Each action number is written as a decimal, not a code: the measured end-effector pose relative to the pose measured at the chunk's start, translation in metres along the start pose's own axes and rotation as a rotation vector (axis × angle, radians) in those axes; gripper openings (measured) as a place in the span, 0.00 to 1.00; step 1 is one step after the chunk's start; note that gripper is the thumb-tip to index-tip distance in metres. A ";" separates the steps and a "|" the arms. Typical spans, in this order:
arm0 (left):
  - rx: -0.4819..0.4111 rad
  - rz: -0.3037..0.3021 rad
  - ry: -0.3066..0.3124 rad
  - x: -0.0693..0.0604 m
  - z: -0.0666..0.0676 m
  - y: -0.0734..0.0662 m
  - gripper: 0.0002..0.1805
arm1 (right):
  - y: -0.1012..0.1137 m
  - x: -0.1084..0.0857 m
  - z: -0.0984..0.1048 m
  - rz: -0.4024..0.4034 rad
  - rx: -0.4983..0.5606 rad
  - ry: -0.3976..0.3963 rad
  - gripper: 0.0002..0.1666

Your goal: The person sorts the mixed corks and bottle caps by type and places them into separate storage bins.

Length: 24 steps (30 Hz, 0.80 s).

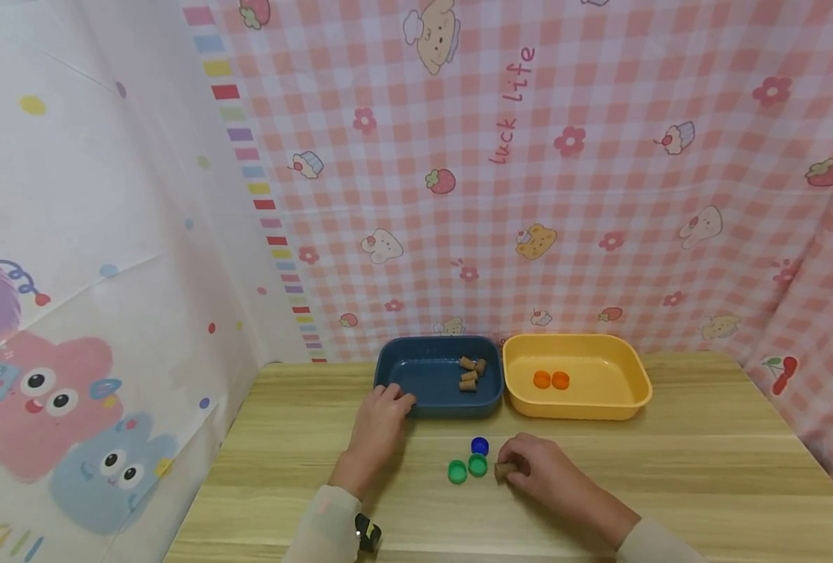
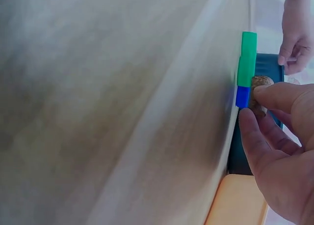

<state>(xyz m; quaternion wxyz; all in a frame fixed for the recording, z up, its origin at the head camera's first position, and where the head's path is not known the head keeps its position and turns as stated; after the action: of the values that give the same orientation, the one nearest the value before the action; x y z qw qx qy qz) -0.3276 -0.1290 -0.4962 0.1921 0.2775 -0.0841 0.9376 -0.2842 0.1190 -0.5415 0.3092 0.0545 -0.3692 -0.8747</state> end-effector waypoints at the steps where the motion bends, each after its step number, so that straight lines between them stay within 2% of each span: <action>1: 0.001 0.001 0.000 0.000 0.000 0.000 0.11 | 0.000 0.000 0.001 -0.003 0.002 -0.002 0.11; 8: -0.006 0.003 0.005 0.000 -0.001 0.001 0.11 | 0.001 0.005 0.010 -0.017 0.029 -0.016 0.12; 13: -0.009 0.003 0.009 0.000 0.000 0.000 0.11 | 0.004 0.008 0.018 0.004 0.033 -0.067 0.13; 21: -0.003 0.000 0.003 0.000 0.000 0.001 0.11 | 0.011 0.021 0.036 -0.014 0.049 -0.123 0.11; 24: -0.002 -0.003 0.000 0.000 -0.001 0.001 0.12 | 0.013 0.026 0.043 0.006 0.022 -0.149 0.12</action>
<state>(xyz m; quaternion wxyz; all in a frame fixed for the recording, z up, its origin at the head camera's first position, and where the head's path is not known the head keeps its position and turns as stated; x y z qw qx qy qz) -0.3286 -0.1298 -0.4977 0.1939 0.2776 -0.0846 0.9371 -0.3123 0.1234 -0.4985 0.2828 -0.0082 -0.4010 -0.8713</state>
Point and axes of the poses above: each hand's wrist, its own x-axis towards the middle knuckle, its own z-axis out of the back of the hand, y = z × x, the point moved 7 cm from there along x, towards the middle knuckle, and after that the axes turned 9 degrees about z, right-handed, at the moved point
